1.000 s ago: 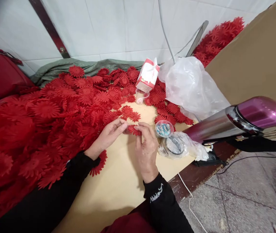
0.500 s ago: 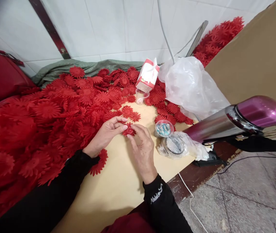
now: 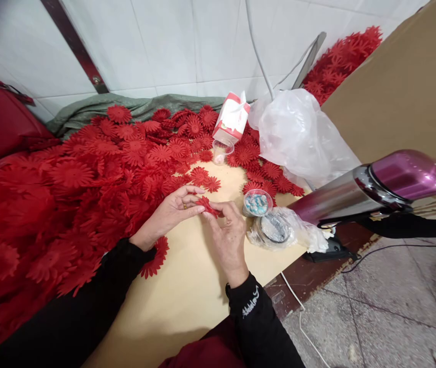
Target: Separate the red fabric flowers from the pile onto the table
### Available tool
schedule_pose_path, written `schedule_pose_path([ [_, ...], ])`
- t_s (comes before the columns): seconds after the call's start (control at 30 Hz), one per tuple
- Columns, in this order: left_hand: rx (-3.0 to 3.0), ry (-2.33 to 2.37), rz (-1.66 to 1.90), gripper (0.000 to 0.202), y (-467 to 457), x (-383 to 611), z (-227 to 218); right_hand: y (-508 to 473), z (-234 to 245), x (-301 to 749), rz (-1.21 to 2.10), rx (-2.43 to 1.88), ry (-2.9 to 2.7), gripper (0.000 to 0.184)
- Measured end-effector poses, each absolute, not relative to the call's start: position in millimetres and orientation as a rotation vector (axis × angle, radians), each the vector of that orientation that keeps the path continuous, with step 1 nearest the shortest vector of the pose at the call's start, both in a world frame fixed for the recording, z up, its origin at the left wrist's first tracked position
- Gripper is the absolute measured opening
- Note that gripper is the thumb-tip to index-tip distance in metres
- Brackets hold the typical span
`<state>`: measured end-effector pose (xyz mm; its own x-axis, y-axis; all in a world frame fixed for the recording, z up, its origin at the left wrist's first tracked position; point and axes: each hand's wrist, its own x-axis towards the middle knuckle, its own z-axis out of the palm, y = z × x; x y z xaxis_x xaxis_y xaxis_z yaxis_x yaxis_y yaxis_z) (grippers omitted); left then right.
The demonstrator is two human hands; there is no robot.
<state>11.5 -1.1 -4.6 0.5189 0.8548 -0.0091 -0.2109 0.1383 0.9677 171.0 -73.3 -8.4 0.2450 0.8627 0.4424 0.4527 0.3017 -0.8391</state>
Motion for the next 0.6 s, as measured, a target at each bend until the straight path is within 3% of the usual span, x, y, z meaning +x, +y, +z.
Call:
schedule_pose_path([
  [0.37, 1.236, 0.627, 0.767, 0.059, -4.0, 9.3, 5.0, -75.7, -8.7, 172.7, 0.478, -1.312, -1.337, 0.005],
  [0.6, 1.258, 0.701, 0.857, 0.047, -3.6, 13.0, -2.6, -73.3, -13.3, 169.6, 0.546, -1.344, -1.257, 0.014],
])
